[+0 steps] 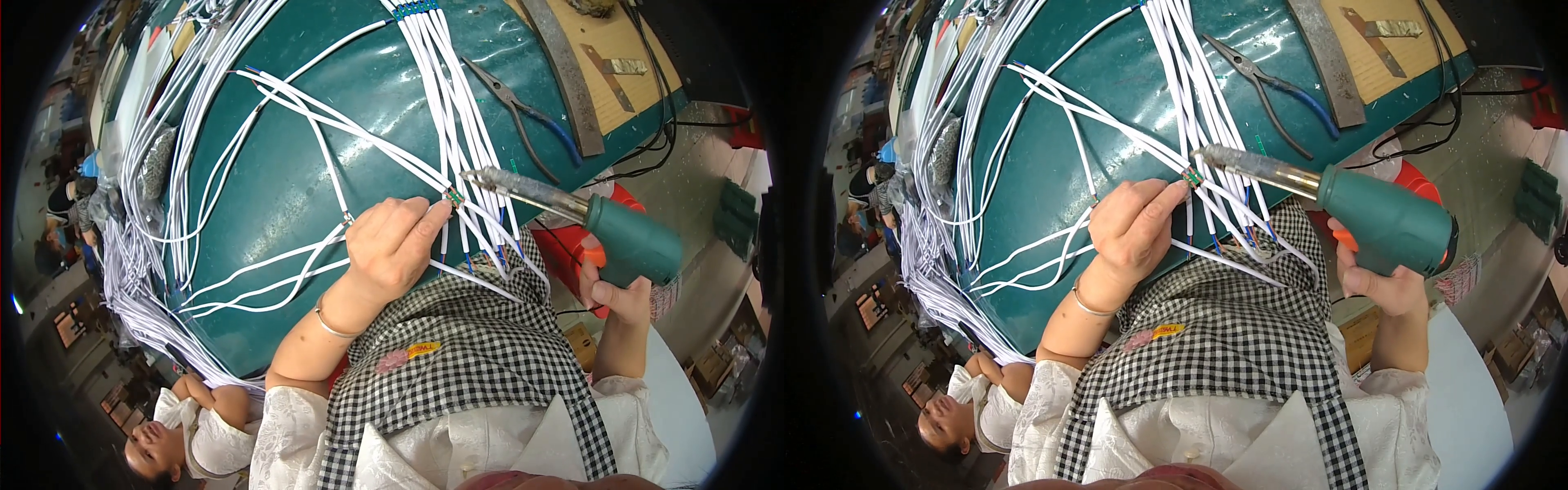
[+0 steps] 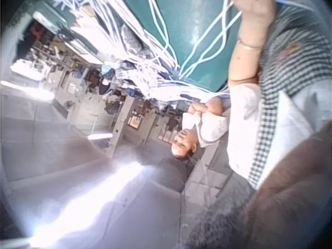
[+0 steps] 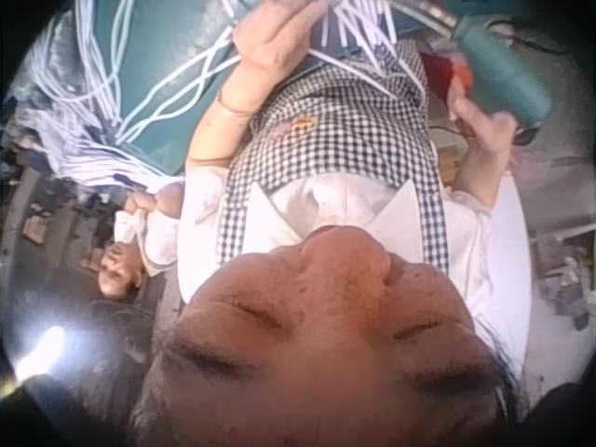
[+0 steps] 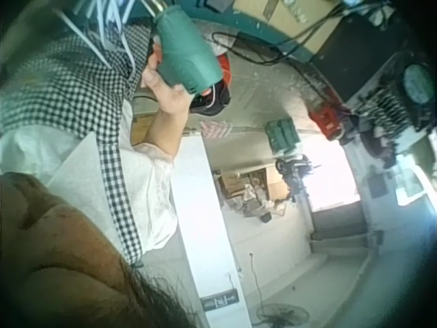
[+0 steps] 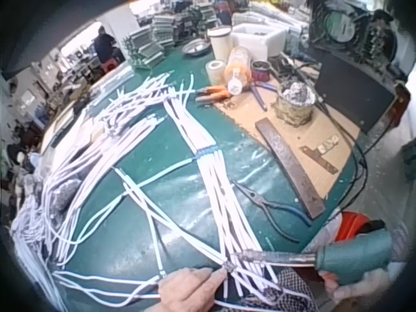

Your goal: The person assembles wire harnesses by hand, securing the wires and connectors with a heat gun or glue gun.

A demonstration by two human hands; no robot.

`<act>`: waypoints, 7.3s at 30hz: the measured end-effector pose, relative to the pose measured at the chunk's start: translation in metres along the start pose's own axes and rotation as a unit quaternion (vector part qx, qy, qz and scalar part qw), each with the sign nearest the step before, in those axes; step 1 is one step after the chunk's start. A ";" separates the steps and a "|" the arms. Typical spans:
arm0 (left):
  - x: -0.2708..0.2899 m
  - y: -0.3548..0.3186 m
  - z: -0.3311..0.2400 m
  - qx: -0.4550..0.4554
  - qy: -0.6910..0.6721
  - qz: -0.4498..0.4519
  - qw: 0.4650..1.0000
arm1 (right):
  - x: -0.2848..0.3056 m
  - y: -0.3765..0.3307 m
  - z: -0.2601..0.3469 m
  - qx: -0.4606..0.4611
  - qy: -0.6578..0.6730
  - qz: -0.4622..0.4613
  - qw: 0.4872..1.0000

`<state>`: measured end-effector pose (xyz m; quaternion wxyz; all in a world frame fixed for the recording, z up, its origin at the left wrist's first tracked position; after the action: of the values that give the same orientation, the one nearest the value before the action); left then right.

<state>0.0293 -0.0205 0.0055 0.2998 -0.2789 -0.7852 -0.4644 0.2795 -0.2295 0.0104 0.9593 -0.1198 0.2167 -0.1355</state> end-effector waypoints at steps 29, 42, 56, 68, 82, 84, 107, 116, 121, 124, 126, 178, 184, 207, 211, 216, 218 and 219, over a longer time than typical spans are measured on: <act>0.030 0.005 -0.014 -0.022 -0.053 -0.148 0.987 | -0.140 0.086 0.016 0.118 -0.150 -0.057 0.980; 0.029 0.005 -0.019 -0.061 0.009 -0.147 0.987 | -0.149 0.088 0.002 0.187 -0.197 -0.097 0.957; 0.048 0.009 0.001 0.161 0.154 0.050 0.974 | -0.124 0.105 0.019 0.211 -0.166 -0.151 0.951; 0.025 0.051 -0.001 0.309 -0.444 0.162 0.825 | -0.130 0.085 0.020 0.245 -0.045 -0.062 0.966; 0.020 0.039 -0.024 -0.017 -0.032 -0.099 0.994 | -0.129 0.088 0.006 0.201 -0.092 -0.114 0.969; 0.020 0.043 -0.025 0.012 -0.053 -0.052 0.997 | -0.125 0.091 0.001 0.225 -0.171 -0.080 0.956; -0.004 0.017 -0.014 0.214 -0.033 0.046 0.975 | -0.094 0.078 -0.014 0.204 -0.200 -0.010 0.958; -0.003 0.016 -0.015 0.169 -0.039 -0.012 0.985 | -0.091 0.088 -0.017 0.236 -0.263 0.038 0.935; 0.000 0.018 -0.015 0.279 -0.188 -0.061 0.940 | -0.092 0.094 -0.014 0.331 -0.383 0.027 0.862; -0.004 0.014 -0.011 0.282 -0.249 -0.077 0.923 | -0.098 0.092 -0.015 0.272 -0.265 0.010 0.925; -0.003 0.014 -0.010 0.262 -0.245 -0.083 0.930 | -0.102 0.091 -0.007 0.254 -0.268 -0.017 0.929; -0.010 0.015 -0.017 0.076 -0.019 0.006 0.997 | -0.022 0.006 0.005 0.067 0.002 0.018 0.998; -0.013 0.017 -0.015 0.140 -0.095 -0.015 0.985 | -0.078 0.053 -0.009 0.124 0.051 0.034 0.990; -0.006 0.010 -0.021 0.077 -0.022 -0.001 0.997 | -0.089 0.068 -0.028 0.204 -0.212 0.006 0.956; -0.007 0.006 -0.021 0.071 -0.019 -0.017 0.997 | -0.090 0.067 -0.032 0.190 -0.309 0.036 0.931; -0.006 0.009 -0.018 0.122 -0.074 -0.026 0.989 | -0.103 0.076 -0.019 0.260 -0.362 0.025 0.895; -0.002 0.013 -0.017 0.149 -0.119 -0.031 0.981 | -0.104 0.077 -0.019 0.283 -0.337 0.011 0.898; -0.002 0.012 -0.015 0.149 -0.119 -0.032 0.981 | -0.102 0.078 -0.019 0.275 -0.340 0.024 0.899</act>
<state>0.0429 -0.0295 0.0169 0.2275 -0.2594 -0.8843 -0.3145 0.1988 -0.1284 0.0106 0.9724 0.1149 -0.1655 -0.1180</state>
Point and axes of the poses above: each hand's wrist, its own y-axis towards the middle knuckle, its own x-axis out of the back of the hand, z = x × y, the point moved 2 cm from there along y, towards the middle knuckle, and after that the axes turned 1 degree about -z, right-handed, at the moved point
